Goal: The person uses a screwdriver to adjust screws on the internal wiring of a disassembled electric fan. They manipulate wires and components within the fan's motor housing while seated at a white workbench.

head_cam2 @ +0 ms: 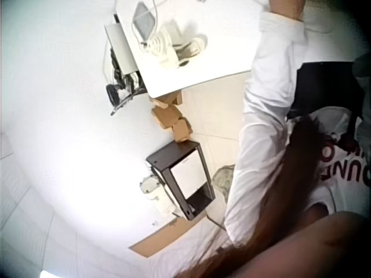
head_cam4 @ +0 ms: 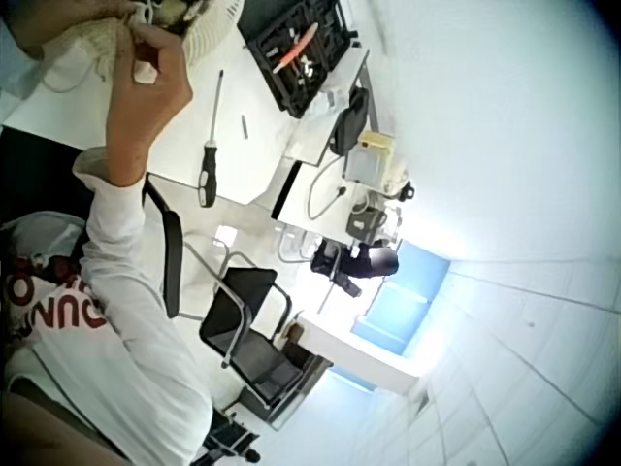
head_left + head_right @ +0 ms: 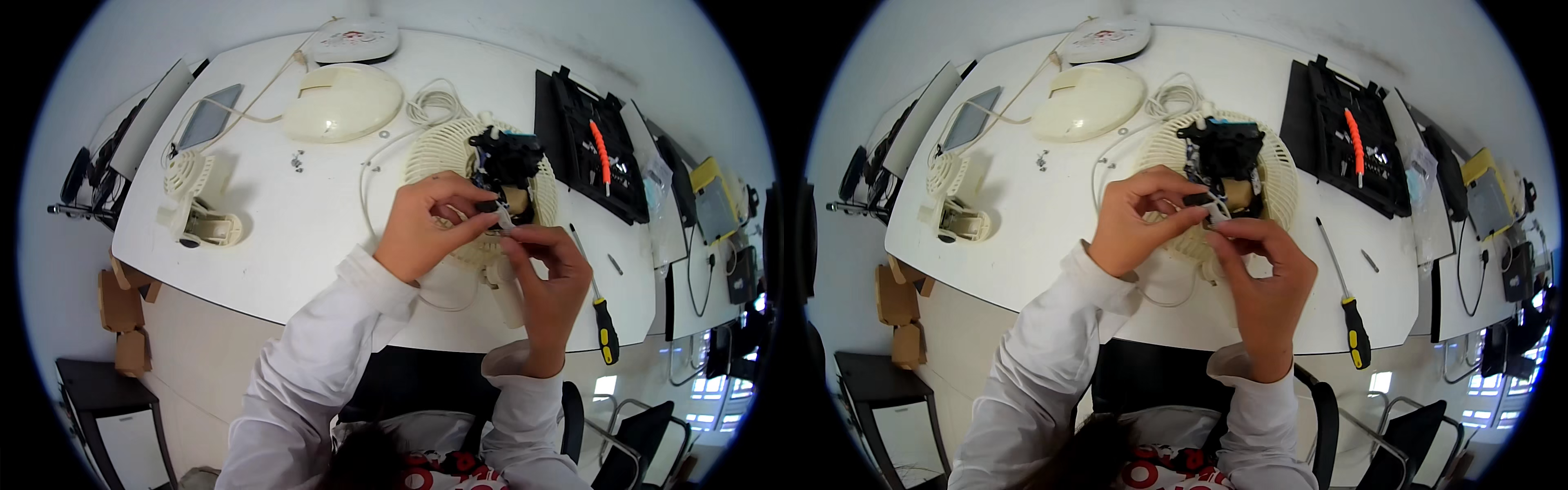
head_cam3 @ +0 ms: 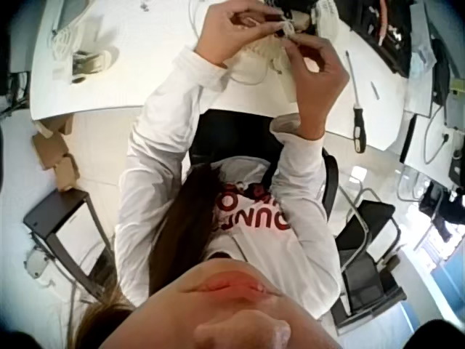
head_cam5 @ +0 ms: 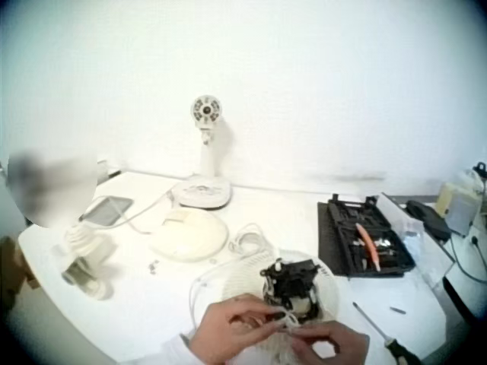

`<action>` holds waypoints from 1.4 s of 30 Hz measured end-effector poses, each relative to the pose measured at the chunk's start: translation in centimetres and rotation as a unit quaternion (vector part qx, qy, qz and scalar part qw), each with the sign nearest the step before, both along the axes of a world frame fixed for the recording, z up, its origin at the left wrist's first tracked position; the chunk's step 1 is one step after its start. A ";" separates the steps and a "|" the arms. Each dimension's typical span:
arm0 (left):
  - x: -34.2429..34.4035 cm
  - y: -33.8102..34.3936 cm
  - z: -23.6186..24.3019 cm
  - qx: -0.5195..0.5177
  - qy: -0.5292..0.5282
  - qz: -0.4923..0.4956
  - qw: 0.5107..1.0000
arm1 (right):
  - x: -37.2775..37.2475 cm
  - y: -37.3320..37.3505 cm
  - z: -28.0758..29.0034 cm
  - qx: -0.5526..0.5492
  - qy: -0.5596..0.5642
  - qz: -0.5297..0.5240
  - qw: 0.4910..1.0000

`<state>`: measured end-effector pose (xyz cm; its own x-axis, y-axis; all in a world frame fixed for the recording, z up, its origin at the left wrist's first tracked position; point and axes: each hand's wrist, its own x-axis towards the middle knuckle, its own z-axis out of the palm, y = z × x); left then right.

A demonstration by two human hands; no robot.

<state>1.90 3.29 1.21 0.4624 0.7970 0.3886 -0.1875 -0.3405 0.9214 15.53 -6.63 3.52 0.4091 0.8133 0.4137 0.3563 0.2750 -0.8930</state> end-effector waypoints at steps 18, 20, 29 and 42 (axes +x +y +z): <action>-0.3 -0.4 0.6 -0.042 0.010 -0.024 0.999 | -0.6 0.6 -0.5 0.059 -0.139 -0.071 0.986; -0.3 -0.5 0.6 -0.035 0.012 -0.024 0.999 | -0.7 0.5 -0.4 0.048 -0.124 -0.072 0.989; -0.1 -0.5 0.5 -0.039 0.011 -0.024 0.999 | -0.5 0.6 0.1 0.017 -0.131 -0.070 0.989; 0.0 -0.6 0.5 -0.021 0.027 -0.016 0.999 | -0.7 0.6 0.1 0.018 -0.122 -0.085 0.989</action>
<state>1.92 2.70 1.74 0.5078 0.7961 0.3292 -0.1468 -0.2966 0.9437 14.79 -6.03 3.58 0.4226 0.7250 0.5439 0.6038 0.2223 -0.7655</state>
